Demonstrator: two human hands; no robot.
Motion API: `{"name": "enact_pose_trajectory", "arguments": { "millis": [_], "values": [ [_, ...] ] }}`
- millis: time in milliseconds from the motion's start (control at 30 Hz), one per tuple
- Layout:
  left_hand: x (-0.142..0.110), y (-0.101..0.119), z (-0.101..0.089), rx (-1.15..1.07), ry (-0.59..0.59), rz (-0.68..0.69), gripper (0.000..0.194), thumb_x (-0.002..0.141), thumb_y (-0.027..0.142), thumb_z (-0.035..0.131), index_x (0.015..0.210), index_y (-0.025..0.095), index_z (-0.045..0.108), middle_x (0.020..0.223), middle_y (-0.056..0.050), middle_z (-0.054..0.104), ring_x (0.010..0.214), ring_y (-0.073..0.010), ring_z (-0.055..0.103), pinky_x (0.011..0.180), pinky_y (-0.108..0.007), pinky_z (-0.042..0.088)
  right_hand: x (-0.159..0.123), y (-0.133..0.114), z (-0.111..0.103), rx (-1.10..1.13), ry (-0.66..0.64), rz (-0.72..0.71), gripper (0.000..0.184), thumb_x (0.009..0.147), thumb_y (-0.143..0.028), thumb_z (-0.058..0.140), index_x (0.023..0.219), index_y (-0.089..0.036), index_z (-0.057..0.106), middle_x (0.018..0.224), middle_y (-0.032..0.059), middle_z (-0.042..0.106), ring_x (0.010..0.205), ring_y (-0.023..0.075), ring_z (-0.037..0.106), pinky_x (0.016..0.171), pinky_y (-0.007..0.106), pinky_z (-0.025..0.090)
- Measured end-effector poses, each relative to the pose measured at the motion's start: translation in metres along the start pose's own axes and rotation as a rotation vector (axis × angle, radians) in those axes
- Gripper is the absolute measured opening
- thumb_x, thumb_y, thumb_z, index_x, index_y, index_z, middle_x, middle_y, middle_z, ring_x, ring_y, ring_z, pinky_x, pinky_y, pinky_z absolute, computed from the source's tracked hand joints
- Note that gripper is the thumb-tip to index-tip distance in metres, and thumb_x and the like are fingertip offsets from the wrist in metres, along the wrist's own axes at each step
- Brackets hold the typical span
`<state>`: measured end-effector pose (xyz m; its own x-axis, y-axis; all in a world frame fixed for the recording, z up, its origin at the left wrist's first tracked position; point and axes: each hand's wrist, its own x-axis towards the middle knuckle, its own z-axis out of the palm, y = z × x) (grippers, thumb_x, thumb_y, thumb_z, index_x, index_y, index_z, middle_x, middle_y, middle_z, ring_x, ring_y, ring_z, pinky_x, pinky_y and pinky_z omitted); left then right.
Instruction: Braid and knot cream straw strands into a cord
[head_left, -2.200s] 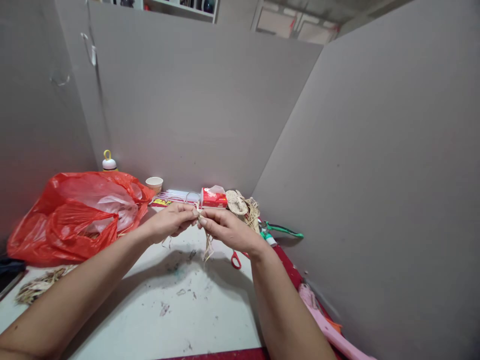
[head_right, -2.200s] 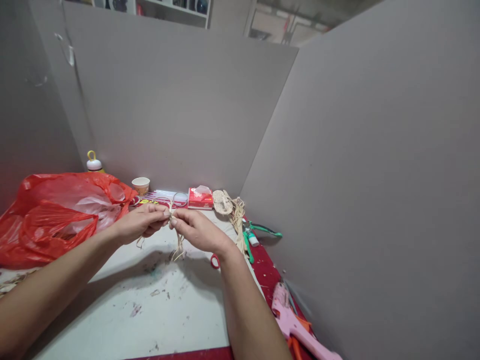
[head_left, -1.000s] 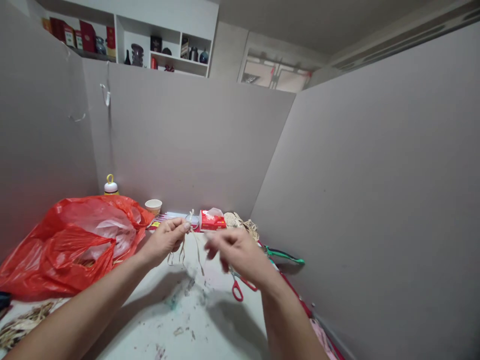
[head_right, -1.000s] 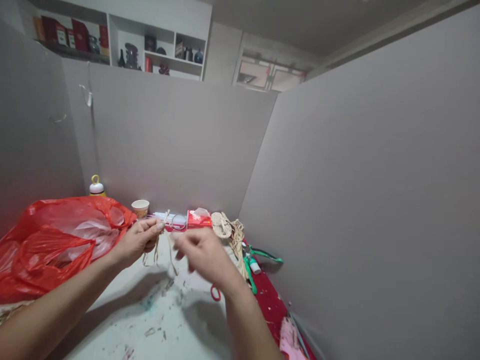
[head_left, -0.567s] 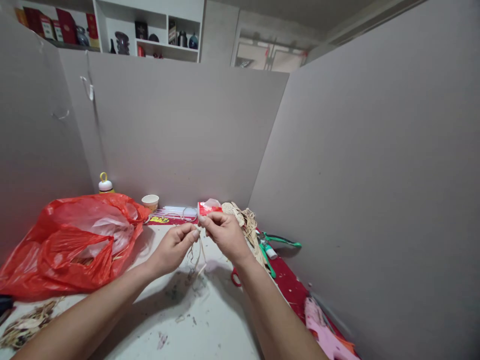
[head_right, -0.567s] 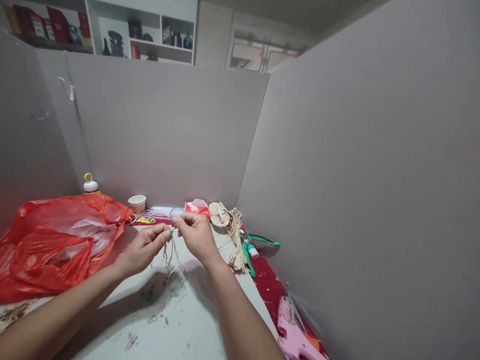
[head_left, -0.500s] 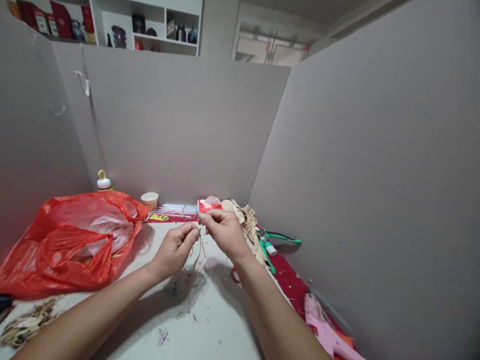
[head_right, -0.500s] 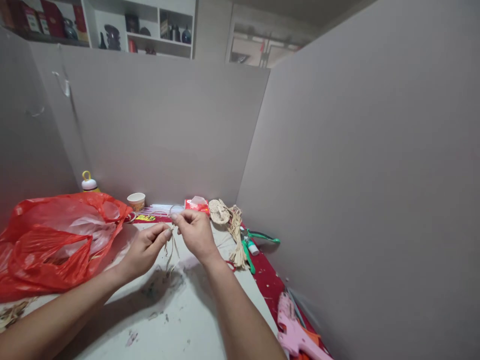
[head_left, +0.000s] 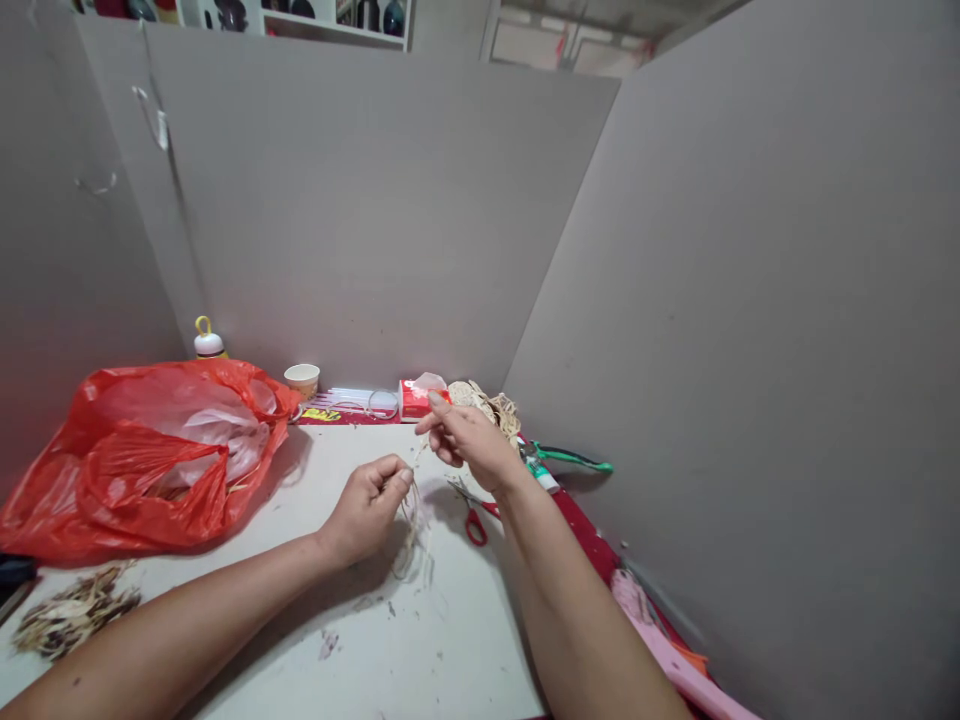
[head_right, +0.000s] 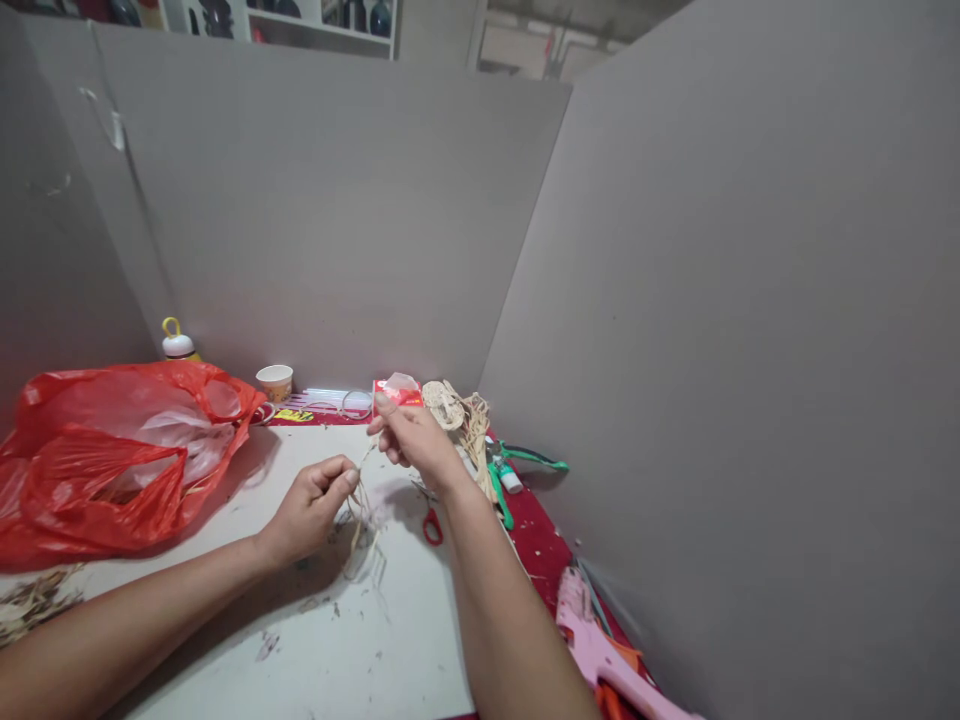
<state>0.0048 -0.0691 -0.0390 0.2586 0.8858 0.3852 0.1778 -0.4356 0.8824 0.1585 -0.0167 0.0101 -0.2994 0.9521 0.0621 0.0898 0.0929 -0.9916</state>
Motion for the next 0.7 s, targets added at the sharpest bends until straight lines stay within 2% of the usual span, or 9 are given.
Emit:
{"name": "enact_pose_trajectory", "arguments": {
  "millis": [33, 100, 200, 333, 400, 500, 567, 600, 700],
  "values": [
    [0.000, -0.001, 0.000, -0.013, -0.010, -0.009, 0.030, 0.088, 0.035, 0.042, 0.063, 0.018, 0.038, 0.059, 0.005, 0.032, 0.058, -0.0088, 0.031, 0.056, -0.021, 0.028, 0.000, 0.001, -0.003, -0.045, -0.005, 0.009, 0.053, 0.077, -0.064, 0.047, 0.064, -0.014, 0.057, 0.047, -0.0018, 0.048, 0.036, 0.0060, 0.037, 0.035, 0.020, 0.020],
    [0.001, -0.003, -0.001, -0.034, -0.001, -0.021, 0.031, 0.087, 0.036, 0.042, 0.063, 0.017, 0.038, 0.059, 0.005, 0.032, 0.058, -0.0086, 0.030, 0.055, -0.021, 0.028, 0.000, 0.006, -0.006, -0.165, -0.113, 0.011, 0.055, 0.078, -0.065, 0.045, 0.057, -0.015, 0.052, 0.045, -0.0029, 0.044, 0.037, 0.0061, 0.034, 0.037, 0.020, 0.020],
    [0.004, -0.003, -0.005, -0.068, 0.026, -0.054, 0.031, 0.086, 0.038, 0.044, 0.065, 0.017, 0.041, 0.057, 0.006, 0.030, 0.054, -0.0078, 0.027, 0.052, -0.021, 0.026, 0.003, 0.013, -0.001, -0.274, -0.263, -0.117, 0.051, 0.080, -0.057, 0.049, 0.051, -0.016, 0.047, 0.045, -0.0050, 0.036, 0.041, 0.0057, 0.028, 0.042, 0.021, 0.021],
    [0.005, 0.000, -0.006, -0.109, 0.043, -0.118, 0.029, 0.085, 0.041, 0.046, 0.070, 0.016, 0.049, 0.051, 0.007, 0.030, 0.048, -0.0071, 0.023, 0.047, -0.021, 0.021, 0.010, 0.022, 0.013, -0.272, -0.145, -0.300, 0.048, 0.082, -0.049, 0.048, 0.048, -0.016, 0.043, 0.046, -0.0048, 0.035, 0.045, 0.0067, 0.030, 0.047, 0.023, 0.024],
    [0.005, 0.000, -0.004, -0.117, 0.068, -0.124, 0.029, 0.083, 0.042, 0.047, 0.071, 0.016, 0.050, 0.051, 0.008, 0.030, 0.047, -0.0068, 0.023, 0.046, -0.021, 0.021, 0.014, 0.027, 0.019, -0.248, -0.124, -0.275, 0.047, 0.081, -0.047, 0.049, 0.046, -0.017, 0.042, 0.045, -0.0048, 0.036, 0.045, 0.0068, 0.030, 0.047, 0.023, 0.025],
    [0.007, -0.005, -0.003, -0.204, 0.069, -0.192, 0.029, 0.081, 0.043, 0.051, 0.070, 0.016, 0.049, 0.049, 0.008, 0.029, 0.044, -0.0061, 0.022, 0.044, -0.020, 0.020, 0.017, 0.031, 0.021, -0.234, -0.113, -0.144, 0.046, 0.079, -0.049, 0.049, 0.046, -0.017, 0.044, 0.041, -0.0054, 0.034, 0.041, 0.0068, 0.028, 0.045, 0.023, 0.024],
    [0.010, -0.011, -0.006, -0.301, 0.064, -0.274, 0.029, 0.079, 0.043, 0.053, 0.067, 0.018, 0.046, 0.046, 0.010, 0.026, 0.041, -0.0055, 0.019, 0.041, -0.020, 0.017, 0.017, 0.030, 0.013, -0.244, -0.046, -0.080, 0.045, 0.079, -0.053, 0.047, 0.053, -0.016, 0.051, 0.043, -0.0042, 0.040, 0.041, 0.0076, 0.032, 0.044, 0.023, 0.025],
    [0.012, -0.014, -0.008, -0.344, 0.067, -0.308, 0.029, 0.078, 0.043, 0.053, 0.066, 0.018, 0.044, 0.045, 0.010, 0.025, 0.040, -0.0053, 0.018, 0.040, -0.020, 0.016, 0.017, 0.028, 0.007, -0.256, 0.034, -0.087, 0.044, 0.079, -0.054, 0.047, 0.058, -0.016, 0.055, 0.048, -0.0024, 0.046, 0.043, 0.0086, 0.037, 0.044, 0.022, 0.028],
    [0.018, -0.022, -0.016, -0.440, 0.075, -0.354, 0.031, 0.076, 0.044, 0.056, 0.065, 0.019, 0.040, 0.043, 0.011, 0.025, 0.038, -0.0048, 0.018, 0.038, -0.018, 0.016, 0.014, 0.019, -0.016, -0.321, 0.428, -0.233, 0.035, 0.073, -0.051, 0.056, 0.075, -0.016, 0.061, 0.076, 0.0052, 0.063, 0.062, 0.0134, 0.053, 0.051, 0.023, 0.037]
  ]
}}
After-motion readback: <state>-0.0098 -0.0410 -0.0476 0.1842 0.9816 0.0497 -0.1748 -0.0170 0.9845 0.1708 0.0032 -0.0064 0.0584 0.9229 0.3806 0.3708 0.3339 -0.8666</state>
